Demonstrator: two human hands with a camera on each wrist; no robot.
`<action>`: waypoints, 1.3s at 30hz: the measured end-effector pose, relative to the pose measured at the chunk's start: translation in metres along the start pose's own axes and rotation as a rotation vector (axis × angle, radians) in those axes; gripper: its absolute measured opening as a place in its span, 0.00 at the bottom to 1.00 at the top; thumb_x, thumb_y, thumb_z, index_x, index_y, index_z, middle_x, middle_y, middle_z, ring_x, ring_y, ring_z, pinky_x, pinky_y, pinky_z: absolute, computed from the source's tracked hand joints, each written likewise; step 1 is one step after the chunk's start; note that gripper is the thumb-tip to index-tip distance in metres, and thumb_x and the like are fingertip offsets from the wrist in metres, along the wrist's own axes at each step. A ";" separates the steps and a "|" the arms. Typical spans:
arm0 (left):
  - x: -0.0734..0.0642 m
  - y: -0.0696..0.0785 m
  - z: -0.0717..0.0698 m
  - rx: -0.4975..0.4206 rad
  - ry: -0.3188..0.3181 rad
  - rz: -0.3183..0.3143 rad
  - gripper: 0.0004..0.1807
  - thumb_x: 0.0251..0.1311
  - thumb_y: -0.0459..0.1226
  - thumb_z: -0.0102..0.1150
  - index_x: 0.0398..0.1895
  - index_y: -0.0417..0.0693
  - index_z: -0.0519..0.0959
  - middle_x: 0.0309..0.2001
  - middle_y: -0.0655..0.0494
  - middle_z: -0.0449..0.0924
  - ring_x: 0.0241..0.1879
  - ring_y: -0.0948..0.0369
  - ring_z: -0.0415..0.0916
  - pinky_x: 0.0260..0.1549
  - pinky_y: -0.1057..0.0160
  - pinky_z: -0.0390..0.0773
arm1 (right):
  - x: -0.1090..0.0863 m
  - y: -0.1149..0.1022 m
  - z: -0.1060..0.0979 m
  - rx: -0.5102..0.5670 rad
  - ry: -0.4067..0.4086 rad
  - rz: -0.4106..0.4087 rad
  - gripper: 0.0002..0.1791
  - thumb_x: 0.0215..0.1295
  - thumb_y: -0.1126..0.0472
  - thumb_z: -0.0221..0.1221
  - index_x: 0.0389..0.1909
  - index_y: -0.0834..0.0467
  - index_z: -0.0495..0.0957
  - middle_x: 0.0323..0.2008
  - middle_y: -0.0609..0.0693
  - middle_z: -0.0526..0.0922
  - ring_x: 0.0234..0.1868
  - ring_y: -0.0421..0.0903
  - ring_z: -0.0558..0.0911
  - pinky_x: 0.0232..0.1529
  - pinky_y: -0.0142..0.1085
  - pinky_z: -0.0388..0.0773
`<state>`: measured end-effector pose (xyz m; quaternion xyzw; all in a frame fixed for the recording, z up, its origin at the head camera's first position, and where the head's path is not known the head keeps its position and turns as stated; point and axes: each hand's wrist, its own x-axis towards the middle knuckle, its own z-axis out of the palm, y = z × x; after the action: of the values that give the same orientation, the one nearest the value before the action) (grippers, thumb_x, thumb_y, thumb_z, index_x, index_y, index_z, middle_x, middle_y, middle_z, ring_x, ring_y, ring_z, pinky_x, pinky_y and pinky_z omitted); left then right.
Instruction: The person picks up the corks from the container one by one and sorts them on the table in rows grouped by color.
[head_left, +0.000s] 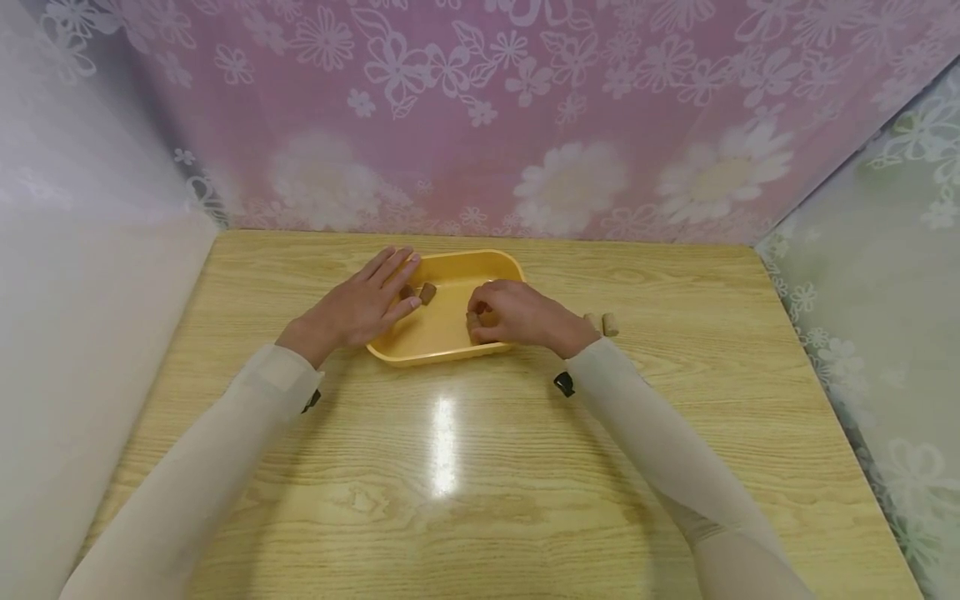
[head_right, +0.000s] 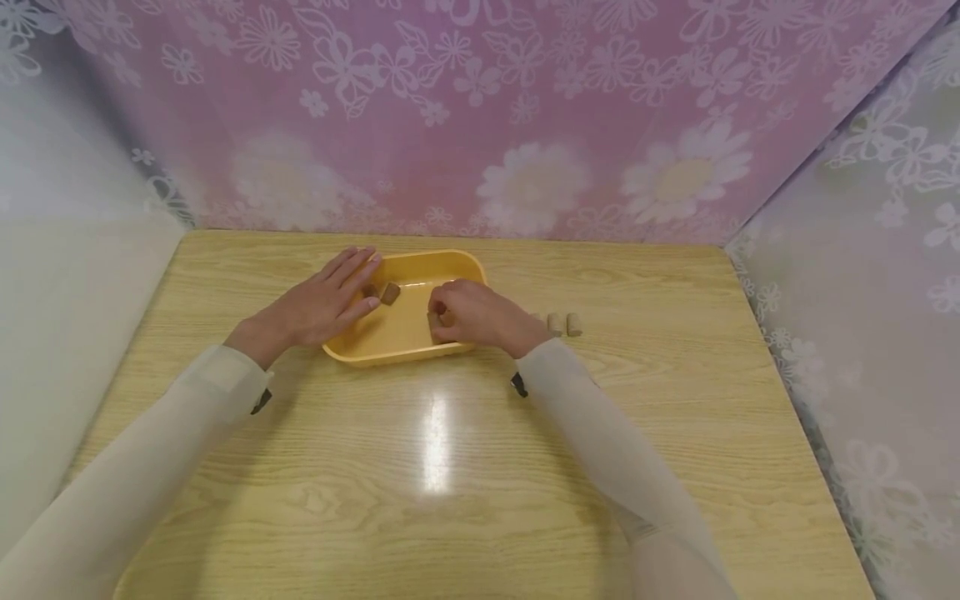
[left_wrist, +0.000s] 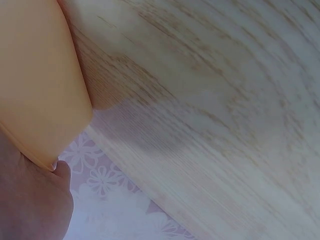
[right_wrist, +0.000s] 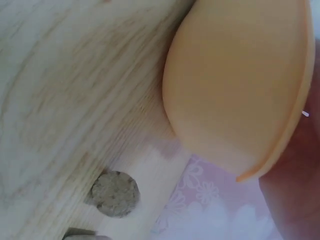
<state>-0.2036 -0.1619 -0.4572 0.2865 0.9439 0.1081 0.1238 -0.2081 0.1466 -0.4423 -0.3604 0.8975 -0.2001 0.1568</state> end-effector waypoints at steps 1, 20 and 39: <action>0.000 0.000 0.000 0.003 -0.001 0.001 0.43 0.86 0.65 0.24 0.92 0.56 0.32 0.91 0.53 0.26 0.90 0.48 0.23 0.88 0.41 0.45 | -0.002 0.000 -0.001 0.009 0.009 0.005 0.12 0.74 0.53 0.70 0.52 0.54 0.88 0.52 0.48 0.89 0.53 0.48 0.85 0.70 0.50 0.80; 0.000 0.000 0.000 0.002 0.005 0.008 0.43 0.86 0.65 0.24 0.92 0.55 0.33 0.91 0.53 0.27 0.90 0.47 0.24 0.88 0.41 0.45 | -0.058 0.004 -0.030 0.010 0.195 0.026 0.19 0.73 0.51 0.72 0.57 0.57 0.85 0.53 0.52 0.87 0.55 0.52 0.86 0.62 0.52 0.84; 0.000 0.002 0.000 -0.007 0.005 0.005 0.43 0.87 0.64 0.25 0.92 0.54 0.33 0.91 0.52 0.27 0.90 0.47 0.24 0.88 0.41 0.45 | -0.108 0.020 -0.033 -0.023 0.279 0.077 0.19 0.72 0.53 0.74 0.57 0.57 0.86 0.51 0.55 0.88 0.53 0.56 0.85 0.56 0.54 0.84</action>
<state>-0.2027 -0.1601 -0.4562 0.2881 0.9431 0.1125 0.1220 -0.1591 0.2448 -0.4082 -0.2962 0.9259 -0.2321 0.0338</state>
